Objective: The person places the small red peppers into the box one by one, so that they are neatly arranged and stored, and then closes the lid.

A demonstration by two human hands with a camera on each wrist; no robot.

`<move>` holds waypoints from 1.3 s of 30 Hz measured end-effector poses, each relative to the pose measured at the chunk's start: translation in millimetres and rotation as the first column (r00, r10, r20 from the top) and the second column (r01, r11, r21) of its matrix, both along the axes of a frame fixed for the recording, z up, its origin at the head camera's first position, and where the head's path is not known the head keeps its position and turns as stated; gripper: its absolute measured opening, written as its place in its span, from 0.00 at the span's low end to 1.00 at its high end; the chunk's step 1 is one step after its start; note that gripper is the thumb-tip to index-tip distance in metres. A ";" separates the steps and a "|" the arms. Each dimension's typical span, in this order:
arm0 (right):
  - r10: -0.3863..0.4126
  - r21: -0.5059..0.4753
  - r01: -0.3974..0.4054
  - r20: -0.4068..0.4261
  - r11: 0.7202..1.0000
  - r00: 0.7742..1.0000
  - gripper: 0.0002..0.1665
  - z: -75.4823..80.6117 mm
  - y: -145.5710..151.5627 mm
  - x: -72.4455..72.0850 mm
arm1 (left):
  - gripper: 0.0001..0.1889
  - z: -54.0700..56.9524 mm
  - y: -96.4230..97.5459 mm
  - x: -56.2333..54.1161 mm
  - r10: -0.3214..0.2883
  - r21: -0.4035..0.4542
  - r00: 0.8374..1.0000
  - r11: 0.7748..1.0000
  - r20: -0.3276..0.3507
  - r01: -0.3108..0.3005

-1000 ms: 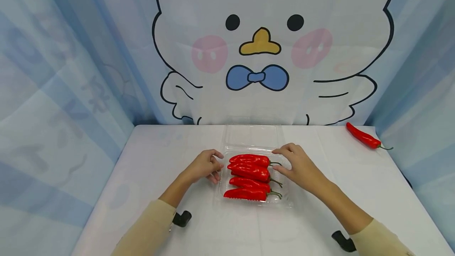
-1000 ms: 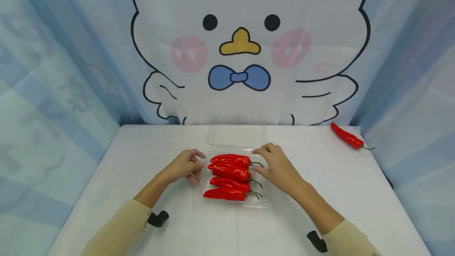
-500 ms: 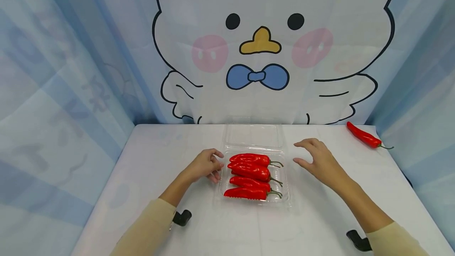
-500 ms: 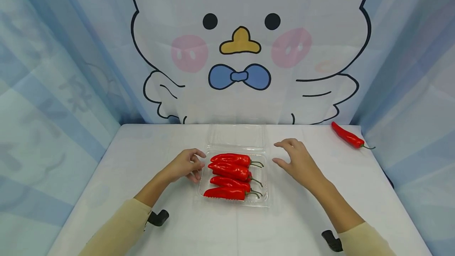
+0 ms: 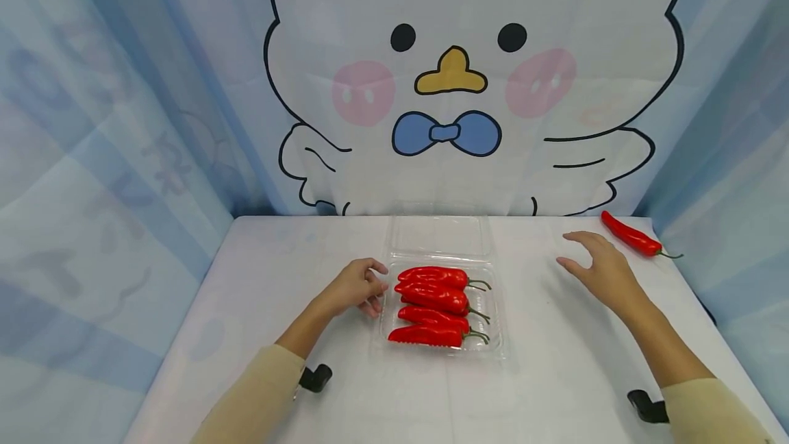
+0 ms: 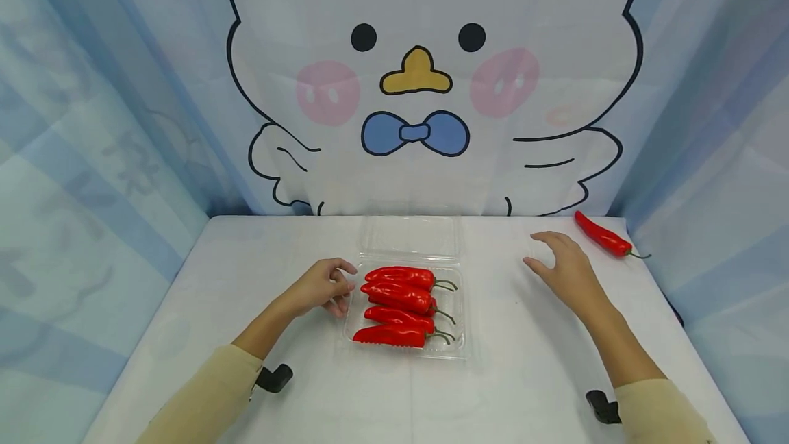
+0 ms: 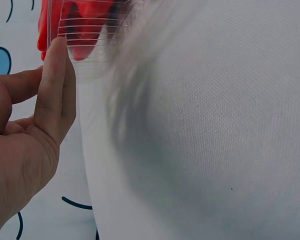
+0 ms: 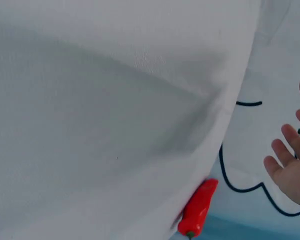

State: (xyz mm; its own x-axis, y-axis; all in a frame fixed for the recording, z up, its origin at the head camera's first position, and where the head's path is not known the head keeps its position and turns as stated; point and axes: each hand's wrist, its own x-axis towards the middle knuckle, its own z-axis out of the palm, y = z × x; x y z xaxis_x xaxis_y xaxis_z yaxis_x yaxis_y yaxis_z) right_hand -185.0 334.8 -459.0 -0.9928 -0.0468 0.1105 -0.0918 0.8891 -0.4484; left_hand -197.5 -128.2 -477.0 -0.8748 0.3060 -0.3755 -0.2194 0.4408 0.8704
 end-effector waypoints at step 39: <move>-0.190 0.109 0.166 0.272 0.980 0.943 0.43 -9.7 134.3 -35.0 | 0.18 2.0 -0.8 0.6 -0.027 0.010 1.000 1.000 -0.007 0.027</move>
